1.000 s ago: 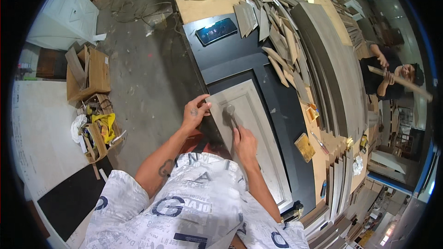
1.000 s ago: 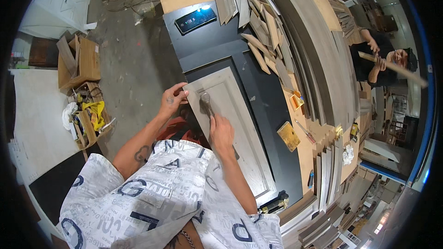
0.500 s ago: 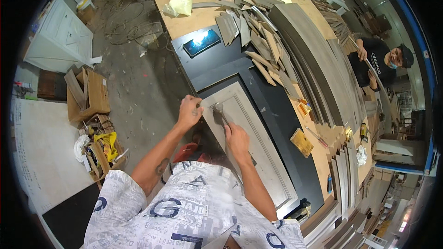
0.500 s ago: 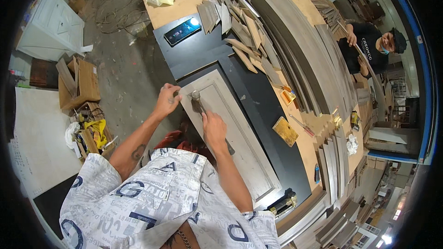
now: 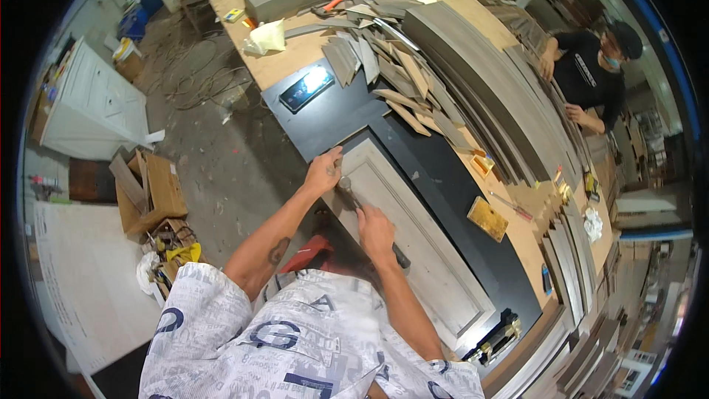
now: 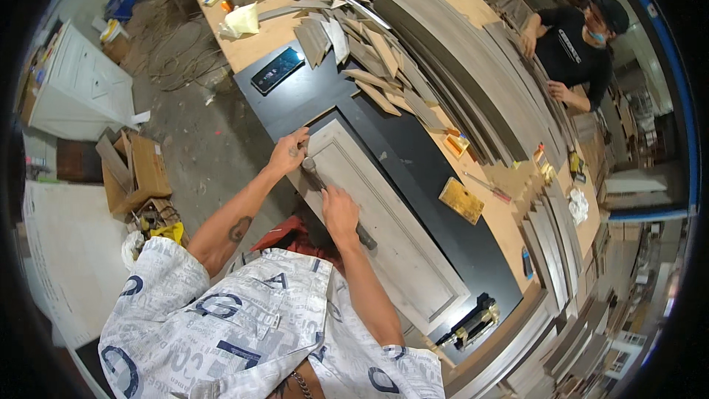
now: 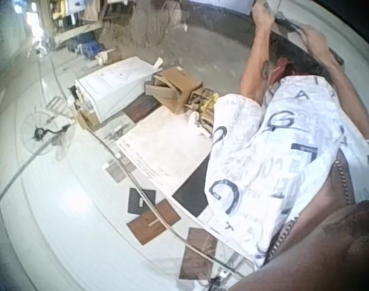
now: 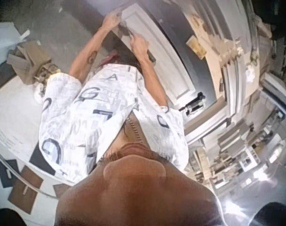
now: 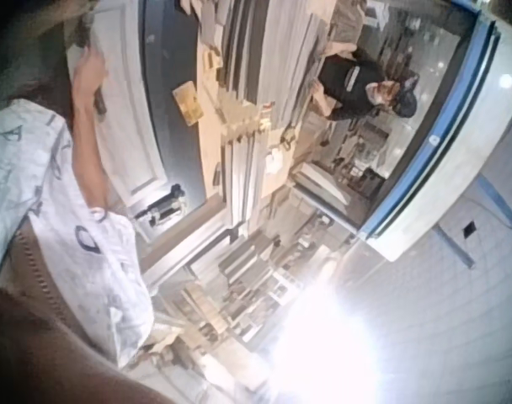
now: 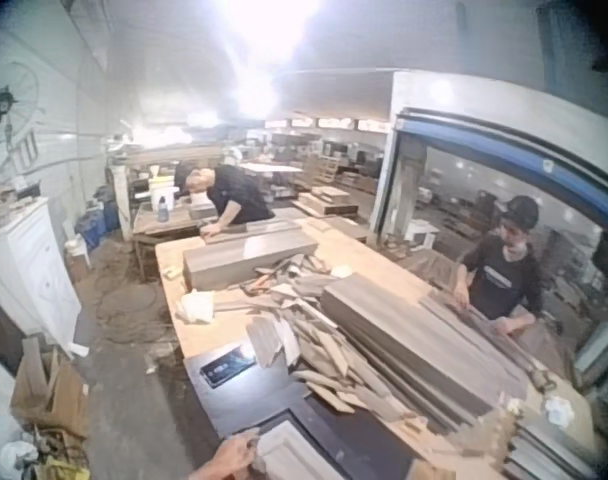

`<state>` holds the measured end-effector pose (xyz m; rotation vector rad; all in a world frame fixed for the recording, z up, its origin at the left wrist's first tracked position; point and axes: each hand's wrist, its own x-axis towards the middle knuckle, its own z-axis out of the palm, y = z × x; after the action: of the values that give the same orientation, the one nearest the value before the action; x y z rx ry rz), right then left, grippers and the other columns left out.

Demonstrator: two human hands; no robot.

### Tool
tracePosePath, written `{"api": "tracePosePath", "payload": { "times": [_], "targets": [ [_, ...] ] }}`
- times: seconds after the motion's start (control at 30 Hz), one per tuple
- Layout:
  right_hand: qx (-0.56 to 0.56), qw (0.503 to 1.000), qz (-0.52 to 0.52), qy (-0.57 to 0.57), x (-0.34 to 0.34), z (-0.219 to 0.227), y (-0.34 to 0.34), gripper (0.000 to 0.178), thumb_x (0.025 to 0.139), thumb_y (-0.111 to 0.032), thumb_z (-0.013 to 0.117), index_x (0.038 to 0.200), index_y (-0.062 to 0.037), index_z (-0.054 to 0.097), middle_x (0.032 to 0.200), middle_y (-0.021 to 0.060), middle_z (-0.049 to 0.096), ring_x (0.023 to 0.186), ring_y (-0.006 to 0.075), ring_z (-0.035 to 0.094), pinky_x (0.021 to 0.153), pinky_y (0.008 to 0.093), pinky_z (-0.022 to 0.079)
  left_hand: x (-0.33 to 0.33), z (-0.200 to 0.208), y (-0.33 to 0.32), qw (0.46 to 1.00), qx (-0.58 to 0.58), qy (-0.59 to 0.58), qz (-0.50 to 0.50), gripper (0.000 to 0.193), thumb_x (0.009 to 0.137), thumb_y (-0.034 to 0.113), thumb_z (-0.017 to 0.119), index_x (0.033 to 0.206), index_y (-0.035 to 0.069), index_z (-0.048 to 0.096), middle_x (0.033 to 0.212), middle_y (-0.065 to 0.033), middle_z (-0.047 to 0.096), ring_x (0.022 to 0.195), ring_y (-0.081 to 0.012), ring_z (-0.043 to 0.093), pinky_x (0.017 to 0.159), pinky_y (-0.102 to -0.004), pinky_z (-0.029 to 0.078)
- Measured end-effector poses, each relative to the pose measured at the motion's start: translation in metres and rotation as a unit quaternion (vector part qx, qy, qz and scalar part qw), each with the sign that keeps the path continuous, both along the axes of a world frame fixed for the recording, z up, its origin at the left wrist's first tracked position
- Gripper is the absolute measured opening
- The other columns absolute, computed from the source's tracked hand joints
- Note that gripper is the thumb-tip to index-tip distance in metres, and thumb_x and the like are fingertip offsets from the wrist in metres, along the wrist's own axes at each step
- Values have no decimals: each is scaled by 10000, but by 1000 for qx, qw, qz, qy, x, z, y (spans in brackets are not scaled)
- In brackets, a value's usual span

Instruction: Assembling a wooden frame for a cabinet door using a pneumatic nail gun and a hammer.

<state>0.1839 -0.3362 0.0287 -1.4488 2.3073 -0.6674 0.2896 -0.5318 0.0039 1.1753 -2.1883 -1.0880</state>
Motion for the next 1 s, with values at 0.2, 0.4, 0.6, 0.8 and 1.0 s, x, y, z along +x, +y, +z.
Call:
{"api": "tracePosePath", "payload": {
  "times": [0.2,0.4,0.6,0.8,1.0],
  "targets": [
    [1,1000,23,6,-8,1,18,268,1002,-314,551,987,-67,655,910,156,668,841,381,659,714,494,527,12,5,-12,997,61,15,-34,560,733,-93,682,1284,-62,587,1139,-237,710,1026,-320,724,866,-361,564],
    [50,999,-6,4,9,22,-14,219,985,-264,578,979,-60,659,889,172,661,860,393,638,734,487,498,14,5,-24,994,101,26,-27,536,729,-78,727,1251,-66,606,1105,-222,724,1034,-310,723,866,-357,572],
    [51,998,-36,29,9,17,-17,206,983,-260,586,998,-76,677,866,165,657,808,404,637,707,493,501,10,9,-17,998,37,36,-46,510,739,-76,707,1239,-55,614,1154,-240,698,1018,-358,710,862,-373,564],
    [104,993,-45,17,0,47,-25,219,970,-273,609,1016,-73,685,905,183,697,839,409,665,712,489,512,10,5,-1,998,-34,24,-39,506,780,48,741,1260,-28,597,1179,-211,620,1051,-417,582,916,-461,488],
    [170,974,1,150,-49,104,-93,223,982,-270,591,1011,-65,675,870,213,700,804,419,678,698,516,522,-15,12,5,996,-41,-66,-48,644,821,290,757,1328,-29,520,1203,-157,537,1091,-347,489,938,-453,401]
  ]
}}
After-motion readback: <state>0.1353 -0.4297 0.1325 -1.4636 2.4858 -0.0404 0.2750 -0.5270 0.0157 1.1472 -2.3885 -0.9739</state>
